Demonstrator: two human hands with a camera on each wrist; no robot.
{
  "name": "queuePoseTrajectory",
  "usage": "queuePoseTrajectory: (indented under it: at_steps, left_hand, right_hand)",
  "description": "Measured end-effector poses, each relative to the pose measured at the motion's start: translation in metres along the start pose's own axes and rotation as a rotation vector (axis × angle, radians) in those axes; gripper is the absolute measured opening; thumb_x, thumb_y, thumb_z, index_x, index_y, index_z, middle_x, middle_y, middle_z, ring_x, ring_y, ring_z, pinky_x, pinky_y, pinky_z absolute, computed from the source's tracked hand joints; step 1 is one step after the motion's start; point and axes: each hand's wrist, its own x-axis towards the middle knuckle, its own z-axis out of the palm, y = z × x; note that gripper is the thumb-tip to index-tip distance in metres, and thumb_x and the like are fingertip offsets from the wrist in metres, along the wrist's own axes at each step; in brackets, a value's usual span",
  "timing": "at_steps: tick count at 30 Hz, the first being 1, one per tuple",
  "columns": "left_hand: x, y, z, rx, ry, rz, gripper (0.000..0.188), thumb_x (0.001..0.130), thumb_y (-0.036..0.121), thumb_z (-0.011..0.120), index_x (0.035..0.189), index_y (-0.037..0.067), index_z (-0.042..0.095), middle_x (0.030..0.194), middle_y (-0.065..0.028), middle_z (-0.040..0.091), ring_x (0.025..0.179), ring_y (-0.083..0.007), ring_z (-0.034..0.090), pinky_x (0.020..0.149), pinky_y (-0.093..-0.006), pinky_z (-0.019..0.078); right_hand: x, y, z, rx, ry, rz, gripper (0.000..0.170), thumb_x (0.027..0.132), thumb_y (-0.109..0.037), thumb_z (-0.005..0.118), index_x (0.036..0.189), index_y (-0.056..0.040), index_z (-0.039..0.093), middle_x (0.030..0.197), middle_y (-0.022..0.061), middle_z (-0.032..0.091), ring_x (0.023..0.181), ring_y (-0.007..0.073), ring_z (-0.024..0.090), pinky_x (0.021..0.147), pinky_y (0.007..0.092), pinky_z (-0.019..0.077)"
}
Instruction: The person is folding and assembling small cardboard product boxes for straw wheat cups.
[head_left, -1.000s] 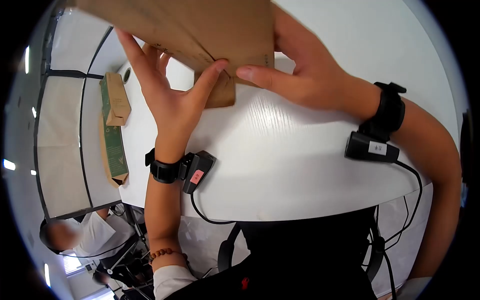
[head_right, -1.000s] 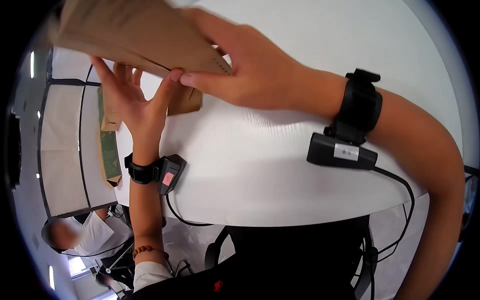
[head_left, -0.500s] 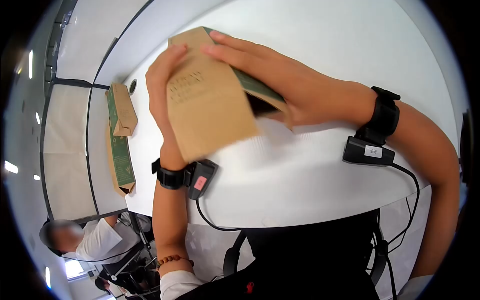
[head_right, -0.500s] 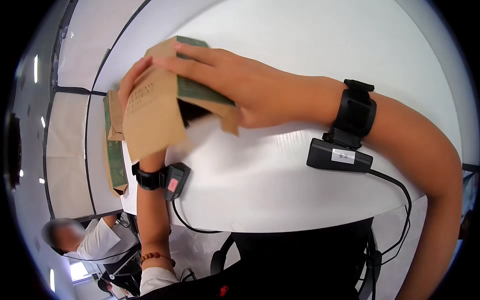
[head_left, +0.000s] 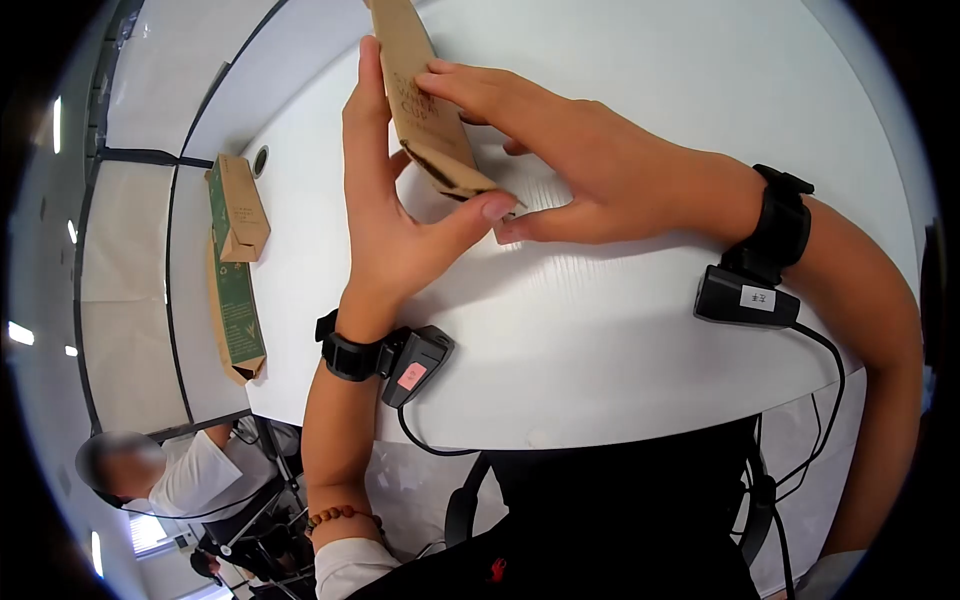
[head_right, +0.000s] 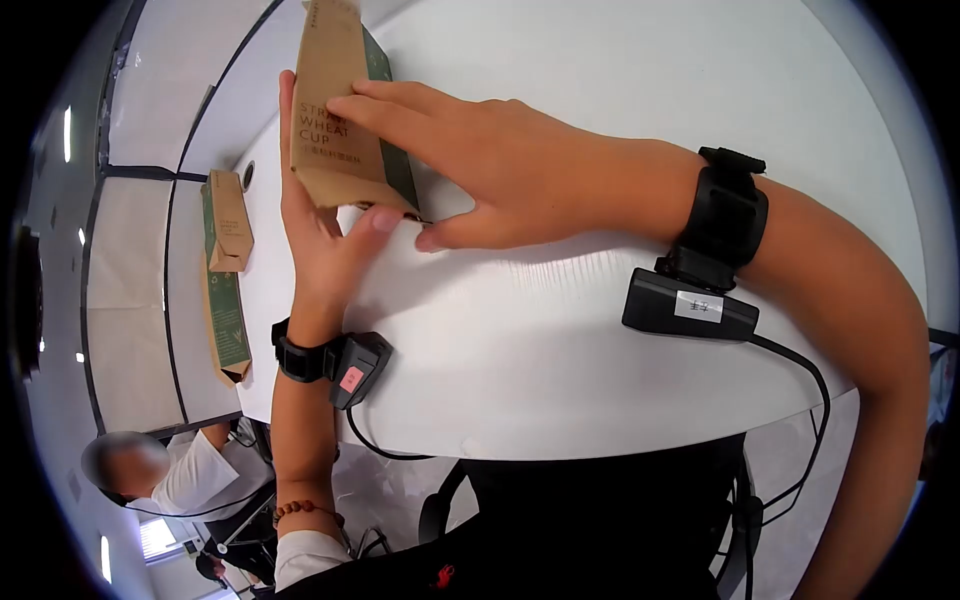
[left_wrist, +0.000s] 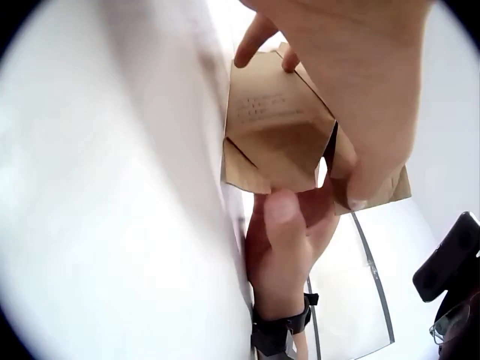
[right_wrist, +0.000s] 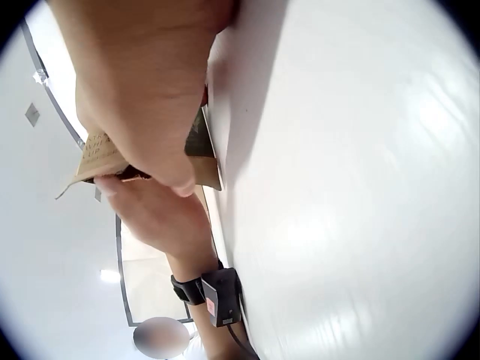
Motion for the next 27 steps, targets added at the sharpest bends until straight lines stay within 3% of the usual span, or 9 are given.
queuePoseTrajectory:
  at_steps: [4, 5, 9, 12, 15, 18, 19, 23, 27]
  left_hand:
    - [-0.004, -0.001, 0.002, -0.092, 0.038, -0.084, 0.108, 0.077, 0.009, 0.076, 0.166, 0.011, 0.015, 0.152, -0.0155, 0.043, 0.128, -0.0294, 0.059, 0.094, -0.0411, 0.0567]
    - [0.002, -0.01, 0.0, 0.017, 0.036, 0.139, 0.095, 0.081, 0.003, 0.07, 0.164, 0.01, 0.024, 0.148, -0.0173, 0.052, 0.121, -0.0275, 0.065, 0.088, -0.036, 0.0586]
    - [0.002, -0.011, 0.0, 0.154, 0.078, 0.143, 0.076, 0.083, -0.002, 0.063, 0.155, 0.006, 0.043, 0.139, -0.0162, 0.062, 0.108, -0.0243, 0.071, 0.078, -0.0282, 0.059]
    - [0.002, -0.008, -0.005, 0.144, 0.011, 0.015, 0.067, 0.085, -0.002, 0.062, 0.151, 0.007, 0.051, 0.138, -0.0126, 0.065, 0.102, -0.0227, 0.072, 0.071, -0.0264, 0.0592]
    - [0.004, -0.011, -0.017, 0.178, -0.08, -0.08, 0.067, 0.086, 0.0, 0.062, 0.151, 0.011, 0.052, 0.134, -0.0105, 0.068, 0.098, -0.0216, 0.073, 0.066, -0.026, 0.0592]
    - [0.007, -0.006, -0.019, 0.249, -0.125, -0.064, 0.068, 0.085, -0.002, 0.06, 0.151, 0.012, 0.052, 0.126, -0.0122, 0.072, 0.093, -0.0209, 0.073, 0.065, -0.0257, 0.0592]
    - [0.006, -0.005, -0.018, 0.229, -0.144, -0.01, 0.058, 0.086, -0.001, 0.056, 0.143, 0.009, 0.057, 0.111, -0.0149, 0.075, 0.092, -0.0197, 0.073, 0.064, -0.0259, 0.0587]
    - [-0.004, 0.001, 0.003, 0.064, -0.023, -0.145, 0.036, 0.086, 0.0, 0.05, 0.12, 0.006, 0.061, 0.095, -0.0144, 0.075, 0.09, -0.0169, 0.072, 0.059, -0.0245, 0.0533]
    - [-0.001, -0.006, -0.005, -0.08, -0.043, -0.158, 0.036, 0.086, -0.001, 0.054, 0.121, 0.005, 0.061, 0.098, -0.013, 0.074, 0.088, -0.0159, 0.071, 0.059, -0.0234, 0.0519]
  right_hand:
    - [0.001, -0.001, 0.001, 0.002, 0.058, 0.021, 0.09, 0.081, -0.019, 0.08, 0.158, -0.015, 0.033, 0.16, 0.0219, 0.036, 0.13, 0.0415, 0.056, 0.105, 0.0454, 0.0514]
    - [0.001, -0.003, -0.001, 0.001, 0.068, 0.043, 0.089, 0.08, -0.017, 0.08, 0.157, -0.0156, 0.036, 0.16, 0.0219, 0.036, 0.13, 0.0418, 0.055, 0.106, 0.0455, 0.0505]
    - [0.0, 0.009, 0.008, -0.204, 0.276, 0.035, 0.08, 0.079, -0.019, 0.081, 0.151, -0.0157, 0.046, 0.159, 0.0233, 0.036, 0.135, 0.0448, 0.048, 0.113, 0.0469, 0.0438]
    - [0.001, 0.01, 0.011, -0.281, 0.413, -0.049, 0.057, 0.082, -0.013, 0.079, 0.136, -0.0115, 0.059, 0.142, 0.0183, 0.053, 0.118, 0.0386, 0.06, 0.098, 0.0433, 0.0532]
    - [0.001, -0.005, -0.011, -0.172, 0.104, 0.115, 0.065, 0.093, -0.011, 0.067, 0.15, 0.004, 0.04, 0.155, 0.0322, 0.034, 0.136, 0.0411, 0.049, 0.111, 0.042, 0.043]
    - [0.004, 0.003, -0.014, -0.006, 0.143, 0.066, 0.054, 0.09, -0.005, 0.063, 0.142, 0.0045, 0.05, 0.154, 0.0323, 0.035, 0.13, 0.0423, 0.053, 0.106, 0.0403, 0.0461]
    - [0.005, 0.0, -0.014, 0.042, 0.155, 0.074, 0.052, 0.09, -0.003, 0.061, 0.141, 0.0048, 0.052, 0.154, 0.032, 0.035, 0.128, 0.0421, 0.054, 0.103, 0.0397, 0.0472]
    - [0.007, -0.018, -0.018, -0.033, 0.14, 0.165, 0.049, 0.088, -0.002, 0.061, 0.136, 0.006, 0.056, 0.151, 0.032, 0.04, 0.12, 0.0414, 0.059, 0.097, 0.0399, 0.0509]
    - [0.008, -0.009, -0.016, -0.143, 0.13, 0.182, 0.045, 0.085, -0.004, 0.064, 0.129, 0.0061, 0.059, 0.143, 0.0313, 0.046, 0.111, 0.0414, 0.063, 0.094, 0.042, 0.0536]
